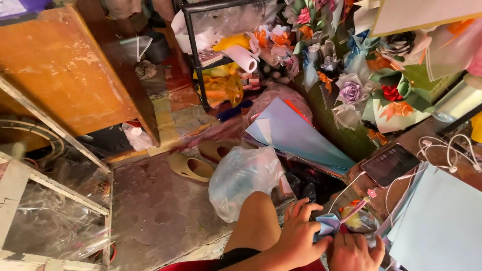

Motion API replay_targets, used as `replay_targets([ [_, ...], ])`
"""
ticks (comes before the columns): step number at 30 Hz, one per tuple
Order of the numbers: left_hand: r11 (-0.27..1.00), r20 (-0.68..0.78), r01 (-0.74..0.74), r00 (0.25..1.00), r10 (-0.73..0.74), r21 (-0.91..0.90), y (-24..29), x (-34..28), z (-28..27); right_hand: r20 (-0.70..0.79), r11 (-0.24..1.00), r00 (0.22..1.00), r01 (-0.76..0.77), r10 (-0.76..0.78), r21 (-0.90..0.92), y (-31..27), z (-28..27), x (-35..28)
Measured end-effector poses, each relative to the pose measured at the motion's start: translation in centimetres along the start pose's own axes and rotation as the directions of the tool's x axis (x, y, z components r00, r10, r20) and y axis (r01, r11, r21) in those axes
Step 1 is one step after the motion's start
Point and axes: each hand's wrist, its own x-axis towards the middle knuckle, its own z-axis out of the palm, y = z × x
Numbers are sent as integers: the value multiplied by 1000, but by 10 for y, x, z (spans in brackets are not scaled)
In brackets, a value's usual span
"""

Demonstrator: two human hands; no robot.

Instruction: The person folds a sheet of light blue paper in half and then rolls it into a cone shape. They secure the cone with a small piece of tape and then repeat the process with another sheet of paper.

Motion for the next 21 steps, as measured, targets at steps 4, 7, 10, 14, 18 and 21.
replay_targets([
  [4, 985, 55, 17, 998, -8, -169, -15, 1, 4, 24, 1000, 1000, 3, -2, -9, -5, -5, 0],
  [7, 996, 147, 40, 989, -28, -85, -11, 8, -15, -4, 993, 1000, 15, -15, 119, -6, 0, -3],
  [10, 1000, 201, 23, 979, -20, -10, -8, 15, -26, 41, 995, 998, 35, -39, 99, -6, 5, -7],
  [14, 963, 349, 103, 937, -11, -247, -34, 21, -11, 72, 974, 994, 65, -82, 217, -6, 9, -12],
  [18, 949, 76, -185, 975, 211, -256, -54, 25, -4, 259, 932, 953, 58, -159, 357, 6, -8, -3],
  [21, 884, -10, -54, 998, 56, -464, -40, 32, -45, 268, 936, 960, -15, -86, 353, 19, -15, 7],
])
